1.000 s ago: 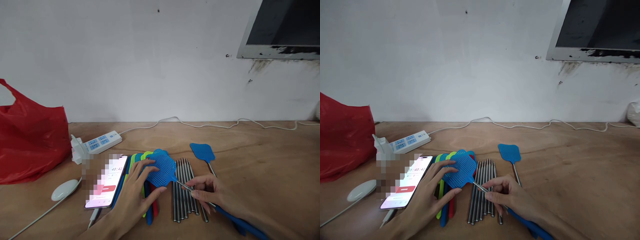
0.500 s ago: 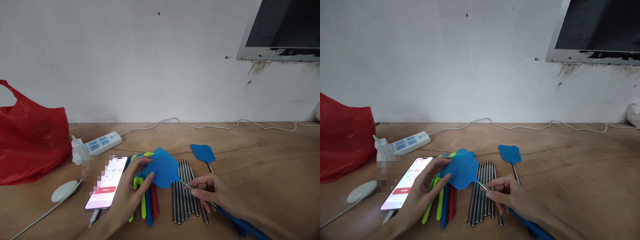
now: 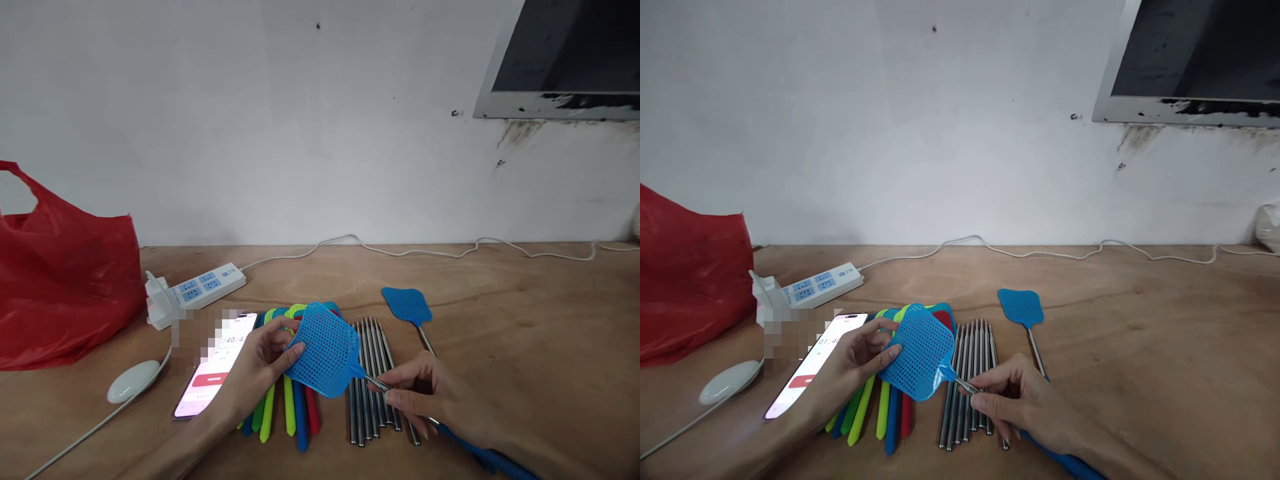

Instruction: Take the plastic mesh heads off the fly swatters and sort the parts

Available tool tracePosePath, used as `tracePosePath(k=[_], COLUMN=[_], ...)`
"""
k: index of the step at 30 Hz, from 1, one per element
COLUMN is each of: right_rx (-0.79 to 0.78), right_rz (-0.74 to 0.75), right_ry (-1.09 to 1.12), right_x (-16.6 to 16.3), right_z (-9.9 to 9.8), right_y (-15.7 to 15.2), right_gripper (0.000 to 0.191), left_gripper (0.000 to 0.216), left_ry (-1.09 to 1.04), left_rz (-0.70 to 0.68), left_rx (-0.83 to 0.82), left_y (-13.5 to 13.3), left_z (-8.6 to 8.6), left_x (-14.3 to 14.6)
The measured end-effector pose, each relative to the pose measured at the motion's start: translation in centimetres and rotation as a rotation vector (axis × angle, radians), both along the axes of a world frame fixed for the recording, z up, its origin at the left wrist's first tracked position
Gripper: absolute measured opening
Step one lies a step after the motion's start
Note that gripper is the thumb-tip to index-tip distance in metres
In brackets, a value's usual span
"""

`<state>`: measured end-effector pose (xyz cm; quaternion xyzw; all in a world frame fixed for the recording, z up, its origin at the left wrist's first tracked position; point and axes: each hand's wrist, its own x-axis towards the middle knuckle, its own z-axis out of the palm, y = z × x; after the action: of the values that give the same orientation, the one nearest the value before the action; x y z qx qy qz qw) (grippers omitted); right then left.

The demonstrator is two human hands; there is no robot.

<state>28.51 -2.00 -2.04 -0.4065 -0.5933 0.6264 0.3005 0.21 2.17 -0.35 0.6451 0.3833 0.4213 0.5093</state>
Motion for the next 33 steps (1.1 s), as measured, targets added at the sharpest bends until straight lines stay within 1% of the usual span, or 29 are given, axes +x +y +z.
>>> tracePosePath(k=[3, 8, 11, 13, 14, 16, 17, 20, 22, 25, 30, 33], right_rx=[0.010, 0.037, 0.027, 0.009, -0.002, -0.035, -0.068, -0.279, -0.356, -0.359, -0.253, -0.231], right_rz=[0.006, 0.067, 0.058, 0.008, -0.038, -0.159, -0.252, -0.372, -0.400, -0.431, -0.532, -0.561], right_ry=[-0.001, -0.086, -0.085, -0.050, -0.015, 0.108, 0.189, 0.309, 0.340, 0.362, 0.445, 0.508], right_x=[0.0, 0.2, 0.3, 0.3, 0.4, 0.5, 0.6, 1.0, 1.2, 1.2, 0.6, 0.3], right_z=[0.2, 0.9, 1.2, 1.2, 1.0, 0.6, 0.4, 0.2, 0.4, 0.8, 1.5, 1.6], right_y=[0.0, 0.5, 1.0, 1.4, 1.6, 2.1, 2.3, 2.6, 2.6, 2.5, 1.8, 1.5], right_gripper=[0.049, 0.049, 0.052, 0.051, 0.049, 0.048, 0.049, 0.047, 0.044, 0.041, 0.034, 0.031], left_gripper=[0.027, 0.026, 0.033, 0.041, 0.043, 0.043, 0.041, 0.032, 0.030, 0.030, 0.030, 0.030], left_ry=[-0.022, -0.001, -0.002, 0.012, 0.027, 0.066, 0.089, 0.136, 0.143, 0.154, 0.203, 0.243], left_rz=[-0.005, 0.050, 0.032, 0.068, 0.113, 0.207, 0.231, 0.209, 0.158, 0.099, 0.059, 0.029], left_rx=[0.005, 0.030, 0.011, 0.040, 0.067, 0.112, 0.123, 0.123, 0.101, 0.067, 0.028, 0.013], left_y=[-0.3, -0.4, -0.5, -0.6, -0.6, -0.5, -0.5, -0.2, 0.0, 0.0, -0.5, -0.8], left_z=[0.0, 0.1, 0.6, 1.1, 1.3, 1.7, 1.7, 1.5, 1.2, 1.0, 1.1, 1.1], left_x=[0.1, 0.3, 0.4, 0.4, 0.3, 0.0, -0.2, -0.5, -0.5, -0.3, 0.1, 0.2])
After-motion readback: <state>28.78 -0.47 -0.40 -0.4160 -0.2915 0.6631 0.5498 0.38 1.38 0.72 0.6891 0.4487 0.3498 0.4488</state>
